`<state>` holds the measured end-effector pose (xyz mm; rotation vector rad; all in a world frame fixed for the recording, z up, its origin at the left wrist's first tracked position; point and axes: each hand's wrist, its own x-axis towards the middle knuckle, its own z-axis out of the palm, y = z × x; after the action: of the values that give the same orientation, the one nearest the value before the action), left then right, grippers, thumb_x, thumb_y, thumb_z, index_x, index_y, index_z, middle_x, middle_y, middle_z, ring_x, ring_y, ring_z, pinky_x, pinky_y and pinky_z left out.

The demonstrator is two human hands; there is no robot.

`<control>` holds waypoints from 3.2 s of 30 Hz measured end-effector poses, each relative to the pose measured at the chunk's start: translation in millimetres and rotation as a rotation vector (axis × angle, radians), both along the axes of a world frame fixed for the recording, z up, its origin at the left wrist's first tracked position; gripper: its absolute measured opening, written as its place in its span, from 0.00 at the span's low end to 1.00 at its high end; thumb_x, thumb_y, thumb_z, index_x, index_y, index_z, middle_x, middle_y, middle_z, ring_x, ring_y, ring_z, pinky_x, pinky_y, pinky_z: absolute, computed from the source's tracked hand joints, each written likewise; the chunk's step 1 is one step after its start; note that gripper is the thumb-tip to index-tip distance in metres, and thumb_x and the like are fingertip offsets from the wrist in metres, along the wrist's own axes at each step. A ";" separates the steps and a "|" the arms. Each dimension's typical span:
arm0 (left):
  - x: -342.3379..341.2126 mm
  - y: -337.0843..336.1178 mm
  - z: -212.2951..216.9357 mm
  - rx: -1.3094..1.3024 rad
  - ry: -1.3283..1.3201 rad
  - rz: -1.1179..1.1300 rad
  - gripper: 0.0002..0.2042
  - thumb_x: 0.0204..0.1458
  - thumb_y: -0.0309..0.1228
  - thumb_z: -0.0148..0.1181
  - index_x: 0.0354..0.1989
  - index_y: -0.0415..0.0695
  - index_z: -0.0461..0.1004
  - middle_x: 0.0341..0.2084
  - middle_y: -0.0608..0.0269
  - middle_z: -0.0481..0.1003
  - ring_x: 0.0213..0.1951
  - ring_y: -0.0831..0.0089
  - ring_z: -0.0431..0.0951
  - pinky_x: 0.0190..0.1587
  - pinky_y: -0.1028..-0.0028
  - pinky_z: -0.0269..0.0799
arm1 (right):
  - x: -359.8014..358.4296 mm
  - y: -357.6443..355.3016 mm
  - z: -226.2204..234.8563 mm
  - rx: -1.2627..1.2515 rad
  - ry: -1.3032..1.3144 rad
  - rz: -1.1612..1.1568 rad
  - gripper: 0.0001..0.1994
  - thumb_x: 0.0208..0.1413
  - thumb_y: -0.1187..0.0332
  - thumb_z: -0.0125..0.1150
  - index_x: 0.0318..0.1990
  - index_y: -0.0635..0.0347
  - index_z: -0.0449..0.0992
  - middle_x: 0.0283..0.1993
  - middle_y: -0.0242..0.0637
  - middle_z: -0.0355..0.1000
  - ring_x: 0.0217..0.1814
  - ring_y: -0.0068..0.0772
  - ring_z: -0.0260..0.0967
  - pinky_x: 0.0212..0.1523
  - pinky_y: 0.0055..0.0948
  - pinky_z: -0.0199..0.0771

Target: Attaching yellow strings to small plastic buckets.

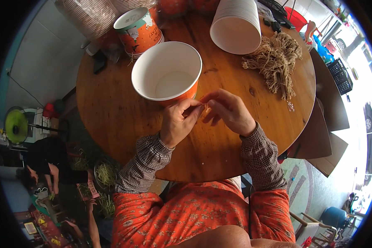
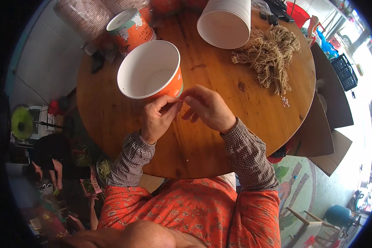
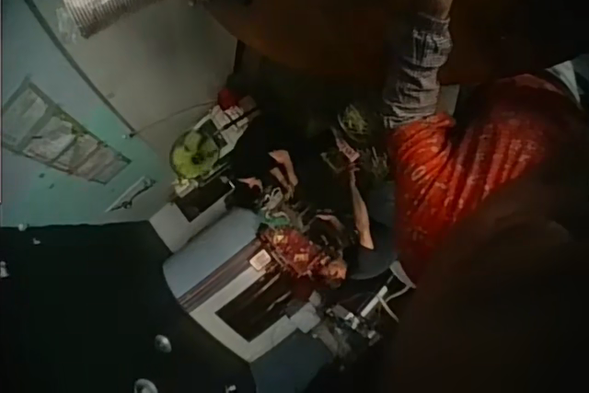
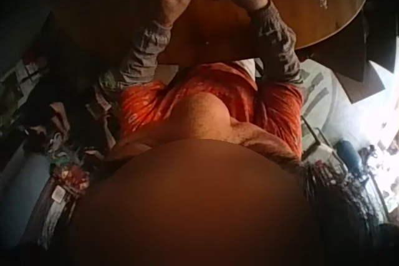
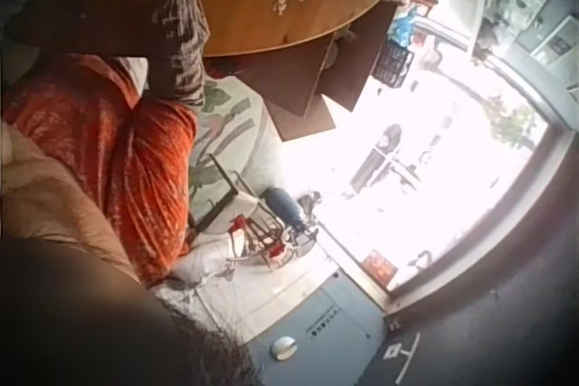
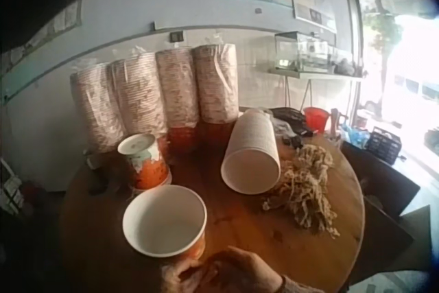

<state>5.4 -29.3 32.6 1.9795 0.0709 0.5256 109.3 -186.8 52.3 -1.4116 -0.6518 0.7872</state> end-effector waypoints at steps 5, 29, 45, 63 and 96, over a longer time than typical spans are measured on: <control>0.3 2.3 2.3 0.074 -0.101 0.002 0.03 0.54 0.24 0.60 0.34 0.37 0.75 0.24 0.62 0.76 0.26 0.80 0.75 0.27 0.81 0.69 | 2.9 0.4 -6.8 -0.013 -0.093 0.055 0.07 0.62 0.69 0.56 0.42 0.63 0.74 0.30 0.27 0.72 0.28 0.15 0.68 0.26 0.16 0.69; -5.9 -3.5 3.7 -0.051 -0.116 0.033 0.09 0.62 0.28 0.51 0.29 0.39 0.68 0.17 0.71 0.63 0.21 0.83 0.60 0.24 0.80 0.58 | -2.5 4.1 -6.5 0.168 -0.016 0.065 0.07 0.58 0.71 0.63 0.39 0.64 0.74 0.31 0.22 0.70 0.31 0.09 0.63 0.32 0.14 0.66; -3.0 -4.0 4.9 0.145 -0.211 0.051 0.02 0.55 0.21 0.57 0.31 0.37 0.71 0.25 0.60 0.72 0.25 0.73 0.73 0.29 0.76 0.68 | -8.8 3.6 -9.3 0.027 -0.276 -0.143 0.06 0.58 0.69 0.62 0.36 0.64 0.76 0.21 0.20 0.65 0.23 0.08 0.57 0.23 0.15 0.60; -0.8 -3.4 0.0 0.085 -0.242 0.040 0.06 0.50 0.16 0.58 0.34 0.37 0.69 0.30 0.59 0.73 0.31 0.69 0.75 0.37 0.74 0.72 | -9.5 2.7 -9.2 0.058 -0.387 -0.150 0.04 0.53 0.73 0.66 0.35 0.61 0.77 0.19 0.17 0.59 0.20 0.08 0.49 0.20 0.16 0.49; -0.2 -3.0 4.3 0.359 -0.377 0.071 0.08 0.47 0.15 0.59 0.34 0.37 0.69 0.29 0.57 0.72 0.31 0.63 0.74 0.35 0.71 0.71 | -12.6 4.1 -10.9 0.050 -0.419 -0.184 0.04 0.53 0.72 0.64 0.34 0.61 0.76 0.16 0.23 0.57 0.18 0.11 0.48 0.19 0.20 0.51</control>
<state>5.2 -32.4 36.9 2.1923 -0.2024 1.0065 96.7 -182.8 41.4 -1.5795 -0.8396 0.3278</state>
